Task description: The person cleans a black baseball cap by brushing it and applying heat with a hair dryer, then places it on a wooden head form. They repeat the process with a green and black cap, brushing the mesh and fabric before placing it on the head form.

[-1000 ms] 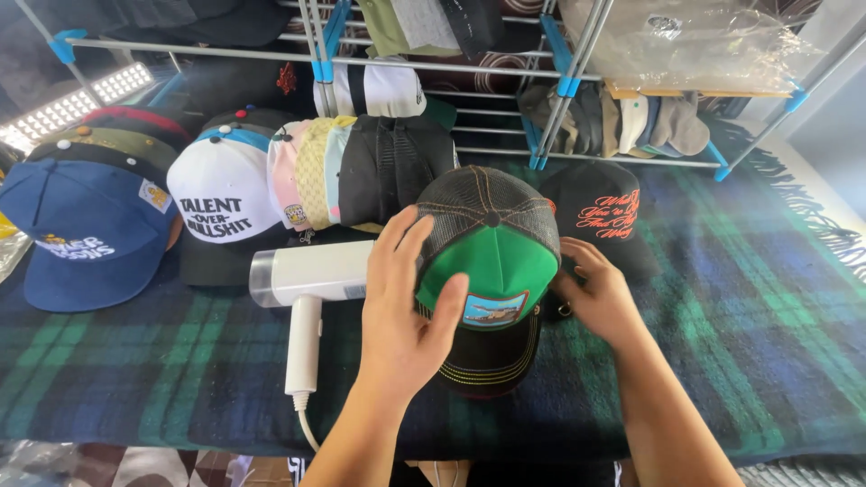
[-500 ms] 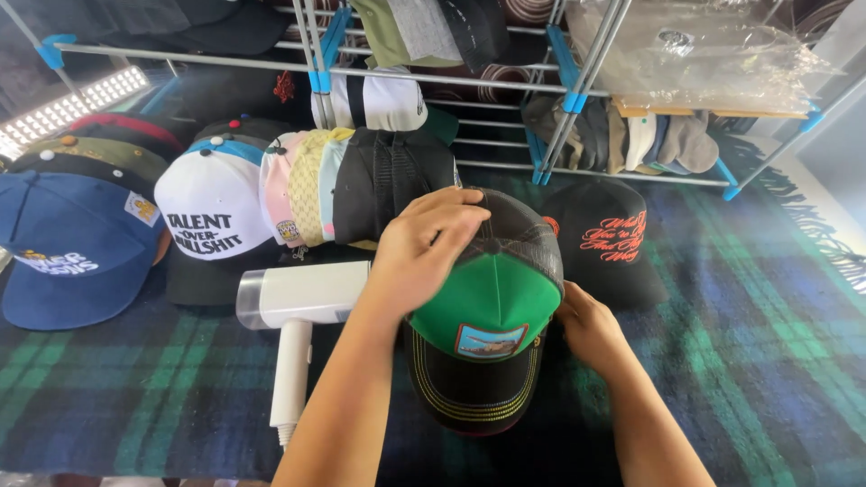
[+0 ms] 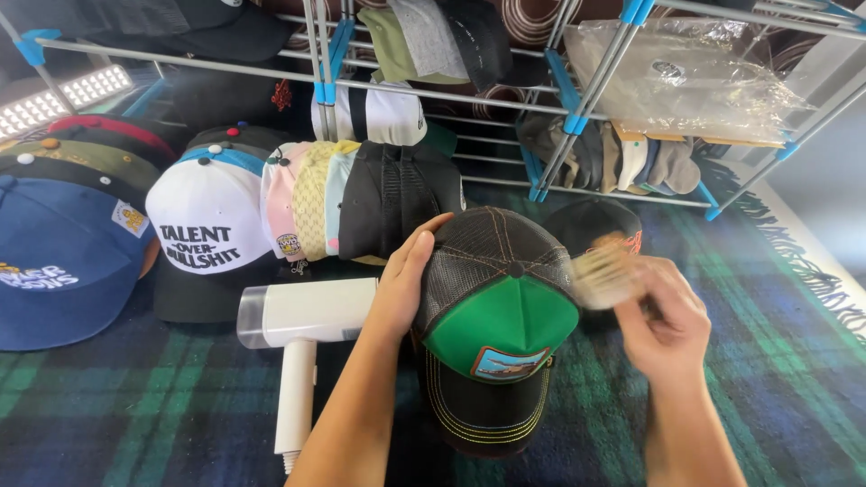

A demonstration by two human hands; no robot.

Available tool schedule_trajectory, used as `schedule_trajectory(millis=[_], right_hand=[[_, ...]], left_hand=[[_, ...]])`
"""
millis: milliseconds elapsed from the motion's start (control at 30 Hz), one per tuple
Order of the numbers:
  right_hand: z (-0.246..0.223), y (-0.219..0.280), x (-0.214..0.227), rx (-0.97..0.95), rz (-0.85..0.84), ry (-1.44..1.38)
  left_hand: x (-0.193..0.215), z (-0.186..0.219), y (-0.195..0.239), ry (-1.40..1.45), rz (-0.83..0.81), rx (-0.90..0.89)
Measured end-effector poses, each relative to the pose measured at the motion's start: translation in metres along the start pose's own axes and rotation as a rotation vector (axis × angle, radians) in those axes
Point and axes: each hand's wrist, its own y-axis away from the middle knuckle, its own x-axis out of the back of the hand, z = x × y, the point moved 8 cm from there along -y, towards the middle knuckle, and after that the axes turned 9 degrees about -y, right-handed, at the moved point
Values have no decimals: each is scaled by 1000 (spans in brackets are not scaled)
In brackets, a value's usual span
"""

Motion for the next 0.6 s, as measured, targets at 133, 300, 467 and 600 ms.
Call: schedule_trajectory(millis=[133,300,467,600], right_hand=[[21,-32,-46,110,-325,251],[112,-23,-70,132,-760,834],[85,-47,-28,63,-369,483],[-2,-65,-36,125,-504,182]], left_hand=[[1,-2,1,-7,1,0],[3,1,0,-23,17,-27],[2,2,-2,1,7,0],[3,-4,-6,2,13,103]])
